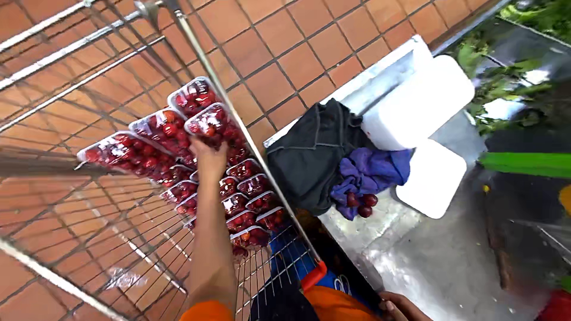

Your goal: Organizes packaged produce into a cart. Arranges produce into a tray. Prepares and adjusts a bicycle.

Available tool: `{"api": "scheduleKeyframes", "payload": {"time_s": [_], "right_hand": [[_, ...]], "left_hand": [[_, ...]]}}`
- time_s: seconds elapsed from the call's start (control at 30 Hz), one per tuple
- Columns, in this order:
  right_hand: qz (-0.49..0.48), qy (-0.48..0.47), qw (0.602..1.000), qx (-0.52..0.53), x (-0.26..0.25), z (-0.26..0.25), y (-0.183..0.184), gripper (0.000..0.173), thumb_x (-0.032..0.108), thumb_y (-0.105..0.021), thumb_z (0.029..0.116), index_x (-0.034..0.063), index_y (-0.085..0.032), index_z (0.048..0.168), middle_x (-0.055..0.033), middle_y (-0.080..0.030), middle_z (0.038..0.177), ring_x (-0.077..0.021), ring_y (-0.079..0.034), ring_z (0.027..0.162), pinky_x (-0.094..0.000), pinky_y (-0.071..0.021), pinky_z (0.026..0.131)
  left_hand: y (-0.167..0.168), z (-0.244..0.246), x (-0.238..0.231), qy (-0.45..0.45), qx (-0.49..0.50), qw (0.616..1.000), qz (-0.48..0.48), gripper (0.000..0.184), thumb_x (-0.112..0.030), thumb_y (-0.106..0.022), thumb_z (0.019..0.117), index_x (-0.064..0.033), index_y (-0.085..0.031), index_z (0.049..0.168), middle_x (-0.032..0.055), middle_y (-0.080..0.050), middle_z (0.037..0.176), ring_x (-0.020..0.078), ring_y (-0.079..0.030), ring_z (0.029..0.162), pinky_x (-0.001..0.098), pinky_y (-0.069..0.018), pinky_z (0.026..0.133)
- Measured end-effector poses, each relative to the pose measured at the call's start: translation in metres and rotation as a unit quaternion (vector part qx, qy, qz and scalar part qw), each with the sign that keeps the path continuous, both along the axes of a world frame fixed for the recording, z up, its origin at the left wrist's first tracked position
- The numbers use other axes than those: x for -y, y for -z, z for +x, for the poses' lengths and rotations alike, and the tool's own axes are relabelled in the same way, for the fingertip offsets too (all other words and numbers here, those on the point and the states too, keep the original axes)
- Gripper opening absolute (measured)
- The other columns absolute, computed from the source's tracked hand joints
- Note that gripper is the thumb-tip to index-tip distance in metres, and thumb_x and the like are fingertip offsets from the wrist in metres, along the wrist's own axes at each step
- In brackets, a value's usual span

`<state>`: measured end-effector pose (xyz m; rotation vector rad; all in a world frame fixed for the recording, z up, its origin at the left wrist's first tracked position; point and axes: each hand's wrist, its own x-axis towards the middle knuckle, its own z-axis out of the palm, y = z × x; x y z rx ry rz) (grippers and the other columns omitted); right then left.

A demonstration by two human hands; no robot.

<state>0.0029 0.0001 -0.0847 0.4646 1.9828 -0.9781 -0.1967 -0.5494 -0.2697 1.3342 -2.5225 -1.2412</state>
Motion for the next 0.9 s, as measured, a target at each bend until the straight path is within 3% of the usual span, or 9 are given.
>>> {"api": "scheduleKeyframes", "payload": {"time_s": [0.07, 0.13, 0.23, 0.33, 0.4, 0.47, 0.7, 0.77, 0.9], "right_hand": [[0.019, 0.019, 1.000, 0.000, -0.004, 0.007, -0.005, 0.033, 0.029, -0.053, 0.1078, 0.0072, -0.066, 0.129, -0.0078, -0.074, 0.109, -0.0189, -0.072, 0.095, -0.0405, -0.0611, 0.085], [0.037, 0.037, 0.999, -0.006, -0.008, 0.016, -0.006, 0.033, 0.030, -0.055, 0.1069, 0.0086, -0.067, 0.128, -0.0064, -0.075, 0.109, -0.0181, -0.073, 0.095, -0.0407, -0.0617, 0.086], [0.055, 0.046, 0.997, -0.031, -0.018, 0.037, 0.000, 0.033, 0.035, -0.057, 0.1053, 0.0128, -0.069, 0.126, -0.0026, -0.075, 0.110, -0.0145, -0.073, 0.095, -0.0384, -0.0613, 0.086], [0.062, 0.048, 0.995, -0.055, -0.025, 0.055, 0.001, 0.036, 0.041, -0.055, 0.1050, 0.0156, -0.070, 0.126, -0.0004, -0.075, 0.113, -0.0123, -0.072, 0.100, -0.0383, -0.0600, 0.092], [0.063, 0.060, 0.994, -0.065, -0.028, 0.066, -0.003, 0.037, 0.043, -0.055, 0.1051, 0.0172, -0.069, 0.127, 0.0004, -0.074, 0.113, -0.0113, -0.071, 0.101, -0.0377, -0.0591, 0.093], [0.062, 0.083, 0.992, -0.077, -0.033, 0.081, -0.008, 0.037, 0.043, -0.054, 0.1053, 0.0171, -0.069, 0.128, -0.0001, -0.074, 0.113, -0.0117, -0.071, 0.101, -0.0380, -0.0592, 0.093], [0.070, 0.252, 0.958, -0.119, -0.081, 0.161, 0.008, 0.032, 0.036, -0.057, 0.1048, 0.0143, -0.070, 0.125, -0.0023, -0.076, 0.107, -0.0149, -0.074, 0.092, -0.0380, -0.0630, 0.085], [0.065, 0.301, 0.942, -0.138, -0.095, 0.186, 0.020, 0.031, 0.035, -0.057, 0.1052, 0.0134, -0.070, 0.123, -0.0019, -0.076, 0.106, -0.0150, -0.075, 0.092, -0.0377, -0.0641, 0.085], [0.162, 0.367, 0.868, -0.294, -0.120, 0.221, 0.021, 0.027, 0.026, -0.056, 0.1050, 0.0097, -0.072, 0.118, -0.0030, -0.075, 0.102, -0.0125, -0.072, 0.088, -0.0360, -0.0620, 0.082]], "left_hand": [[-0.044, 0.005, -0.022, 0.010, -0.048, 0.998, -0.035, 0.098, -0.036, -0.073, 0.0932, 0.0052, -0.016, 0.160, 0.0346, -0.034, 0.156, 0.0450, -0.040, 0.144, 0.0579, -0.0354, 0.118], [-0.093, 0.001, -0.059, 0.010, -0.186, 0.980, -0.065, 0.076, -0.027, -0.068, 0.0976, 0.0024, -0.030, 0.157, 0.0257, -0.042, 0.153, 0.0304, -0.048, 0.137, 0.0410, -0.0440, 0.112], [-0.157, -0.025, -0.137, 0.117, -0.411, 0.904, -0.018, 0.054, -0.014, -0.062, 0.0992, 0.0112, -0.043, 0.143, 0.0245, -0.053, 0.140, 0.0252, -0.056, 0.127, 0.0366, -0.0498, 0.105], [-0.192, -0.074, -0.221, 0.330, -0.337, 0.882, 0.022, 0.065, -0.037, -0.065, 0.0987, 0.0030, -0.046, 0.146, 0.0186, -0.058, 0.142, 0.0262, -0.055, 0.133, 0.0468, -0.0450, 0.112], [-0.189, -0.112, -0.271, 0.414, -0.243, 0.877, -0.028, 0.093, -0.061, -0.069, 0.0889, -0.0066, -0.037, 0.157, 0.0180, -0.045, 0.157, 0.0354, -0.037, 0.148, 0.0613, -0.0259, 0.121], [-0.176, -0.144, -0.305, 0.478, -0.155, 0.862, -0.074, 0.123, -0.079, -0.067, 0.0781, -0.0068, -0.017, 0.165, 0.0299, -0.023, 0.165, 0.0510, -0.018, 0.153, 0.0726, -0.0085, 0.121], [-0.186, -0.168, -0.331, 0.492, -0.080, 0.863, -0.088, 0.128, -0.066, -0.080, 0.0746, -0.0059, -0.012, 0.164, 0.0394, -0.034, 0.154, 0.0608, -0.035, 0.140, 0.0784, -0.0285, 0.110], [-0.195, -0.163, -0.329, 0.477, -0.124, 0.867, -0.070, 0.126, -0.066, -0.080, 0.0756, -0.0016, -0.016, 0.162, 0.0376, -0.038, 0.152, 0.0570, -0.040, 0.139, 0.0754, -0.0333, 0.110], [-0.244, -0.095, -0.334, 0.475, -0.171, 0.861, -0.062, 0.113, -0.065, -0.071, 0.0858, -0.0014, -0.016, 0.163, 0.0288, -0.030, 0.162, 0.0424, -0.033, 0.149, 0.0606, -0.0281, 0.121]]}}
